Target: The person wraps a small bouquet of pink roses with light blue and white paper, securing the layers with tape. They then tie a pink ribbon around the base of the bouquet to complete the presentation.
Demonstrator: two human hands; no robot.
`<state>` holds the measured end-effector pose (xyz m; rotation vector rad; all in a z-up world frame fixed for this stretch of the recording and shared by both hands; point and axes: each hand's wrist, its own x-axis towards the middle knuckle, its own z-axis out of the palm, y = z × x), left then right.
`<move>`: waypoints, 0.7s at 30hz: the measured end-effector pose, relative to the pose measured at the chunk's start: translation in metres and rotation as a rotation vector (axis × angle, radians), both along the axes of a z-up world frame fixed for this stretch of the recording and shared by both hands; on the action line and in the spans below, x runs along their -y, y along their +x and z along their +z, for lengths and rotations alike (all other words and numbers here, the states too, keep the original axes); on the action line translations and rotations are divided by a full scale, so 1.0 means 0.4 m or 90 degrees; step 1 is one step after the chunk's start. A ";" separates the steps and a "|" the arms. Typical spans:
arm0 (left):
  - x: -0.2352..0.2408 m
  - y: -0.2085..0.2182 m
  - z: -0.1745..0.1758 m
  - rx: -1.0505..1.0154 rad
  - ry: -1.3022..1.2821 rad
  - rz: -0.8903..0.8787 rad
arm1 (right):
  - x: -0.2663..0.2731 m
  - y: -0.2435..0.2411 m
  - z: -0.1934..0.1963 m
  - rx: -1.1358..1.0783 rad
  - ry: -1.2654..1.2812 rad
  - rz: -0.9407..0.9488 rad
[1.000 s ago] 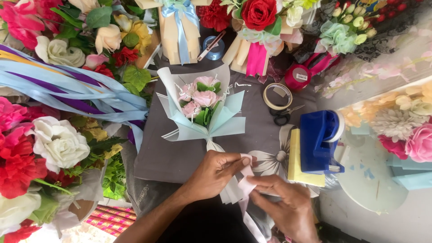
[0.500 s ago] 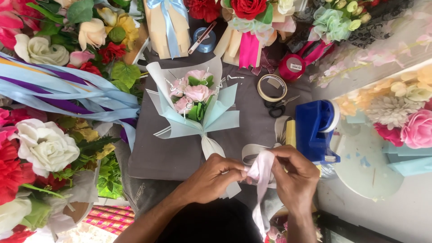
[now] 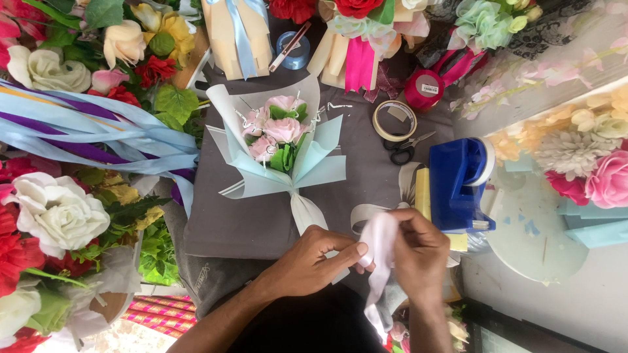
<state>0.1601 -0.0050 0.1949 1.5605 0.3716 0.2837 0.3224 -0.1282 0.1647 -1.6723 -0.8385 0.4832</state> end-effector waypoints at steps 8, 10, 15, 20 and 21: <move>-0.003 -0.015 -0.036 0.030 -0.059 0.070 | 0.053 0.045 0.111 -0.185 0.100 0.563; -0.007 -0.006 -0.029 0.141 -0.023 0.094 | 0.032 0.039 0.148 -0.056 -0.071 0.652; 0.003 -0.025 -0.009 0.148 0.001 0.113 | 0.026 0.010 0.105 0.000 -0.078 0.426; 0.016 -0.033 0.013 0.113 0.077 0.138 | -0.016 -0.048 0.062 0.085 -0.002 0.269; 0.016 -0.036 0.013 0.115 0.089 0.137 | -0.020 -0.051 0.053 0.090 0.038 0.230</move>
